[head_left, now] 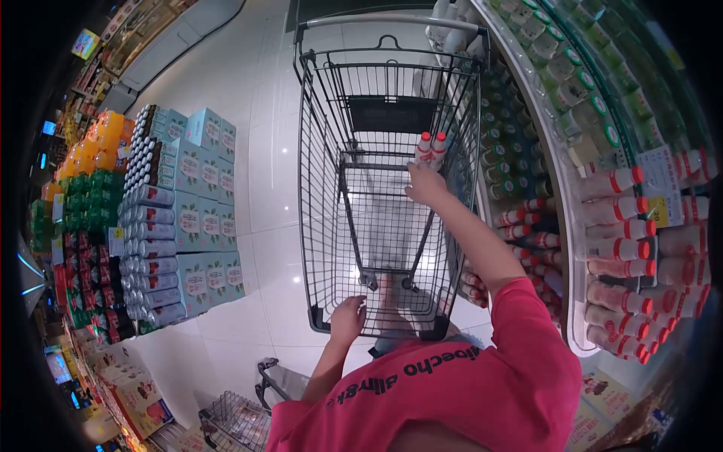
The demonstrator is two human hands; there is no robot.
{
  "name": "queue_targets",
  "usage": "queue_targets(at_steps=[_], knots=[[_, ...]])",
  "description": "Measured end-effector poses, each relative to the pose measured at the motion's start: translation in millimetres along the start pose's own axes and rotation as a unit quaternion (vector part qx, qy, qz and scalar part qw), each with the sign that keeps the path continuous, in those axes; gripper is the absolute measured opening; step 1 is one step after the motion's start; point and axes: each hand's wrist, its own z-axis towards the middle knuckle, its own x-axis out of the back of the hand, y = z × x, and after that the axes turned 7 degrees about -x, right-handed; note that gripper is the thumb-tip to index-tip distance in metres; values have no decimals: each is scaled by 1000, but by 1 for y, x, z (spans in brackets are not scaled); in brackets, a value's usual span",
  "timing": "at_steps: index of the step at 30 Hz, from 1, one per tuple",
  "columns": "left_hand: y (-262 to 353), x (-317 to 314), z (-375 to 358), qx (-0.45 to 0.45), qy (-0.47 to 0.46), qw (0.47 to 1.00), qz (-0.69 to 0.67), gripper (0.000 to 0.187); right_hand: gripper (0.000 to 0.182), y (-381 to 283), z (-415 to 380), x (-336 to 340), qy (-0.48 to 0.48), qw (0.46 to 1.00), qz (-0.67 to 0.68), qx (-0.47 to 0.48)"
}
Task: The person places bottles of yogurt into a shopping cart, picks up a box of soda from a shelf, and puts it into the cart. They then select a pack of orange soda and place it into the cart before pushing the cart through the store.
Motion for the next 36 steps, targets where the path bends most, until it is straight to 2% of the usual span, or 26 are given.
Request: queue_targets(at_steps=[1, 2, 4, 6, 7, 9, 10, 11, 14, 15, 16, 17, 18, 20, 22, 24, 27, 28, 30, 33, 36], knots=[[-7, -8, 1, 11, -31, 999, 13, 26, 59, 0, 33, -4, -2, 997, -62, -36], [-15, -16, 3, 21, -60, 998, 29, 31, 55, 5, 65, -13, 58, 990, -113, -53], [-16, -16, 12, 100, -248, 961, 73, 35, 48, 20, 122, -45, 164, 960, -209, -90], [-23, -20, 8, 94, -281, 955, 17, 35, 45, 46, 165, -70, 200, 943, -235, -126], [-22, -19, 9, 94, -275, 957, -7, 35, 43, 57, 175, -83, 212, 935, -247, -144], [-19, -16, 10, 107, -271, 955, -46, 36, 41, 68, 183, -101, 167, 936, -263, -165], [-27, -19, 9, 84, -270, 958, -58, 36, 41, 63, 183, -98, 146, 936, -271, -170], [-33, -22, 6, 80, -277, 955, -66, 36, 32, 57, 177, -92, 130, 944, -248, -176], [-39, -23, 3, 89, -311, 941, -97, 38, 24, 66, 170, -109, 123, 968, -140, -171], [-38, -23, 5, 91, -326, 935, -108, 39, 19, 71, 165, -118, 136, 967, -163, -139], [-37, -22, 7, 80, -323, 937, -104, 40, 16, 62, 155, -114, 96, 974, -126, -161], [-35, -21, 10, 66, -321, 939, -100, 41, 19, 56, 144, -108, 39, 976, -114, -180], [-34, -21, 13, 50, -323, 940, -94, 43, 21, 56, 137, -109, 37, 976, -152, -150], [-31, -22, 21, 47, -309, 944, -108, 56, 20, 52, 123, -92, 48, 990, -37, -131], [-28, -16, 28, 30, -268, 955, -122, 64, 24, 35, 87, -50, 70, 995, 8, -72], [-23, -10, 41, 13, -263, 961, -86, 80, 27, 17, 41, -11, 63, 997, 44, -27], [-12, -1, 62, -67, -195, 978, -39, 95, 26, -3, -64, 45, 115, 985, 123, 39], [14, 8, 67, -86, -143, 985, -52, 99, 26, -4, -96, 53, 128, 978, 157, 46], [58, 18, 76, -193, -67, 976, 77, 104, 26, -1, -160, 72, 170, 944, 281, 41], [131, 22, 72, -346, 29, 937, 35, 90, 27, 12, -244, 89, 185, 893, 410, 21], [208, 13, 45, -377, 4, 918, 122, 71, 30, 33, -318, 106, 195, 881, 430, 9]])
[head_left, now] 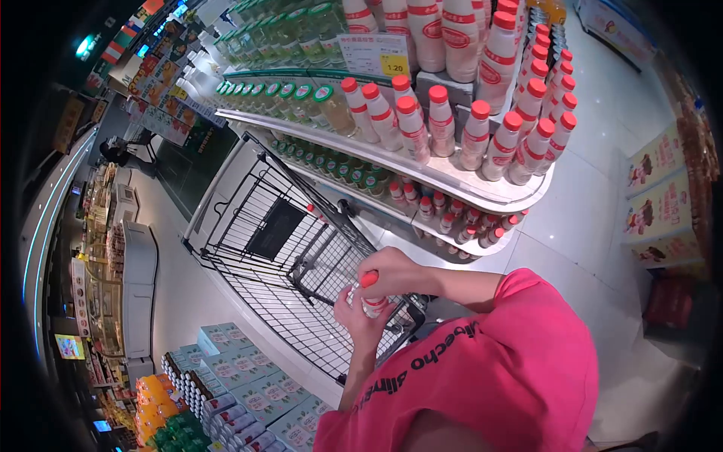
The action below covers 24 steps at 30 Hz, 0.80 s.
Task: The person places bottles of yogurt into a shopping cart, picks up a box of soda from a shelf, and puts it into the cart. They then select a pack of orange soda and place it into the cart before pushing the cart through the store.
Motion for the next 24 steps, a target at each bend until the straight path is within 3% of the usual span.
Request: queue_targets(at_steps=[3, 7, 8, 10, 12, 14, 16, 18, 21, 24], knots=[[50, -29, 15, -14, -70, 956, -284, 56, 32, -13, -58, 51, 31, 994, -99, 44], [115, -38, 53, -104, 1, 970, -221, 55, 38, -25, -127, 129, 99, 982, -111, 113], [121, -39, 68, -144, 24, 966, -213, 54, 42, -31, -148, 149, 106, 987, -99, 61], [134, -49, 105, -48, 64, 902, -424, 54, 35, -15, -187, 172, 175, 980, -94, -26], [137, -54, 147, -6, 100, 898, -427, 53, 28, 16, -228, 182, 238, 964, -30, -118], [160, -49, 182, -20, 171, 859, -482, 48, 22, 53, -275, 183, 280, 945, 9, -171], [162, -63, 211, -49, 195, 879, -432, 50, 17, 88, -325, 176, 285, 921, -27, -265], [156, -86, 226, -65, 183, 912, -363, 52, 14, 129, -368, 159, 288, 896, 104, -321], [154, -112, 233, -89, 173, 917, -349, 55, 12, 152, -400, 145, 336, 859, 167, -348], [151, -129, 236, -93, 153, 960, -217, 56, 13, 166, -401, 143, 365, 870, 25, -329]])
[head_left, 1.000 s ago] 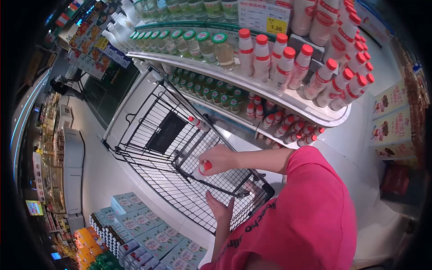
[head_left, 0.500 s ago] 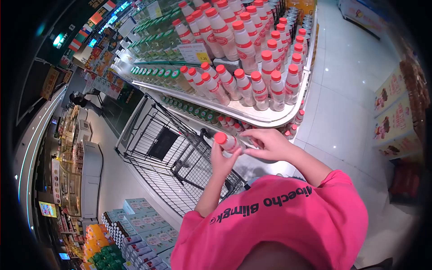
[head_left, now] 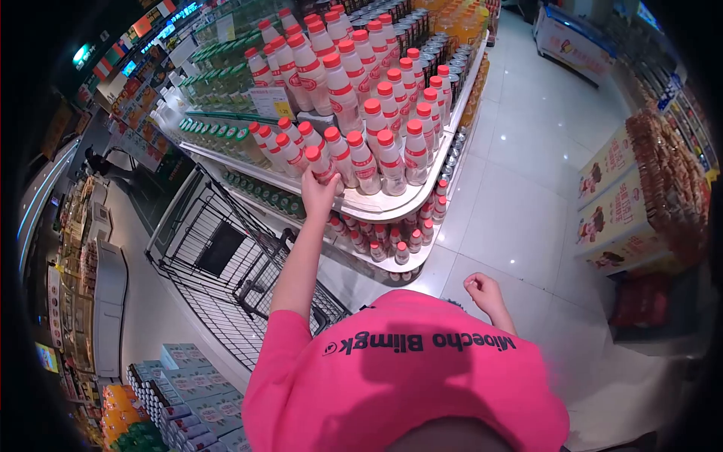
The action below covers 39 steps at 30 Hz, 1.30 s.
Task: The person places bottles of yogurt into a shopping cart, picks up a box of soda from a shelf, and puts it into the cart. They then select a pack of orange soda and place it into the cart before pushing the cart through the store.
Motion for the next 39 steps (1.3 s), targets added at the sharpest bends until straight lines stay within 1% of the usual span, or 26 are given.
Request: queue_targets(at_steps=[1, 4, 5, 7, 10, 11, 12, 13, 14, 15, 16, 17, 19, 21, 24, 25, 26, 28, 29, 30, 32, 35, 37, 39], knots=[[10, 4, 1, 36, 7, 999, -16, 56, 15, -8, 2, -3, 4, 1000, -19, 17], [8, 8, 8, 54, -6, 998, -31, 59, 18, -43, 12, -15, -44, 995, -55, 70], [15, 10, 8, 55, 21, 998, -36, 65, 19, -54, 14, -21, -55, 992, -71, 88], [11, 8, 6, 32, 13, 999, -28, 69, 20, -74, 22, -36, -82, 983, -105, 130], [5, 24, -3, 8, -2, 1000, -15, 72, 21, -90, 33, -60, -134, 975, -103, 144], [10, 36, -16, 55, -16, 997, -55, 71, 19, -99, 34, -67, -154, 972, -98, 145], [6, 45, -36, 59, -11, 995, -76, 65, 19, -100, 38, -75, -171, 970, -97, 145], [2, 56, -57, 91, -34, 984, -150, 59, 18, -97, 43, -85, -190, 967, -94, 144], [0, 75, -82, 117, -88, 962, -231, 58, 18, -96, 48, -97, -207, 964, -89, 144], [4, 97, -108, 120, -112, 958, -233, 53, 17, -99, 51, -109, -239, 957, -84, 140], [-6, 117, -137, 97, -125, 969, -191, 43, 17, -100, 53, -121, -270, 950, -79, 134], [-11, 137, -165, 104, -114, 974, -167, 34, 16, -103, 55, -133, -299, 943, -73, 126], [-22, 184, -219, 275, -133, 941, -150, 29, 16, -105, 65, -163, -364, 917, -88, 138], [-39, 218, -278, 342, -53, 931, -115, 24, 15, -121, 68, -200, -424, 892, -77, 134], [-46, 266, -342, 391, -37, 920, 24, 23, 15, -179, 60, -259, -482, 844, -183, 152], [-36, 281, -346, 428, -17, 903, 30, 25, 15, -194, 56, -285, -487, 835, -173, 188], [-38, 288, -360, 405, 4, 913, 51, 26, 15, -198, 60, -319, -510, 815, -148, 234], [-48, 294, -383, 404, 45, 910, 79, 26, 14, -223, 56, -381, -542, 783, -151, 264], [-48, 297, -386, 415, 44, 903, 99, 26, 16, -237, 52, -414, -523, 767, -187, 322], [-52, 299, -389, 421, 37, 899, 119, 26, 19, -240, 55, -450, -513, 755, -241, 332], [-65, 296, -396, 456, -20, 879, 139, 24, 22, -234, 65, -529, -553, 731, -245, 317], [-84, 284, -400, 456, -80, 876, 136, 24, 29, -224, 83, -629, -491, 668, -382, 409], [-94, 282, -394, 458, -108, 878, 90, 26, 42, -209, 112, -693, -415, 670, -475, 393], [-107, 282, -389, 472, -121, 872, 42, 27, 54, -226, 134, -729, -300, 695, -544, 361]])
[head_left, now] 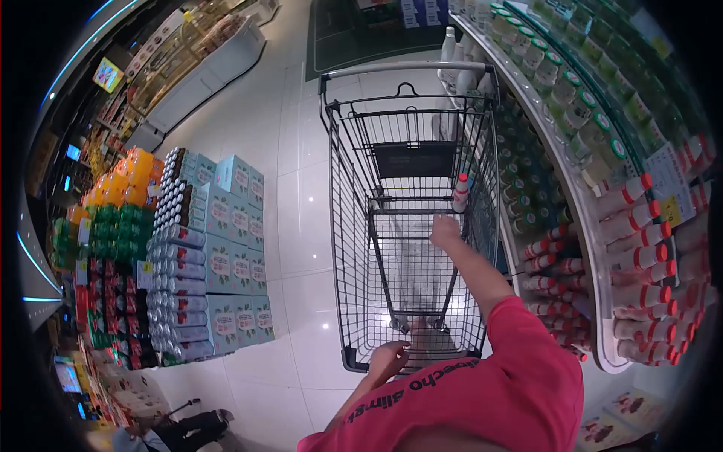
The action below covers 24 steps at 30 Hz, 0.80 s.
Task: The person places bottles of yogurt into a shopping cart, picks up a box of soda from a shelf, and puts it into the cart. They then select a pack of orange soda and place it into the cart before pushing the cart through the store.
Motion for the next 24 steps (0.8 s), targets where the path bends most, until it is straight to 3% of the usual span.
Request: queue_targets(at_steps=[4, 6, 9, 12, 15, 17, 18, 19, 21, 22, 24], knots=[[-7, 15, 28, 15, 12, 999, -34, 23, 67, 34, 106, -19, 280, 951, -79, -105], [-19, 14, 37, -8, 40, 999, -35, 19, 68, 57, 146, -28, 306, 939, -108, -110], [-35, 10, 49, -26, 66, 997, -35, 15, 45, 52, 141, 16, 146, 979, -10, -140], [-45, -3, 55, -39, 58, 997, -32, 13, 30, 57, 146, 21, 110, 988, -2, -104], [-44, -9, 60, -56, 67, 993, -78, 11, 20, 62, 145, -6, 175, 980, -51, -77], [-44, -12, 60, 18, 97, 989, -108, 12, 20, 52, 132, 0, 92, 982, -3, -163], [-51, -16, 60, 27, 112, 986, -117, 13, 19, 49, 127, -1, 113, 980, 23, -161], [-58, -19, 63, 35, 127, 983, -125, 13, 18, 44, 106, 25, 72, 986, 36, -146], [-57, -14, 74, -40, 138, 983, -112, 14, 13, 30, 78, 54, 85, 989, 49, -112], [-35, 0, 80, -30, 109, 992, -63, 17, 14, 23, 63, 69, 85, 988, 73, -106], [-14, 10, 105, -135, 162, 978, 6, 28, 18, 11, 15, 100, 110, 982, 130, -80]])
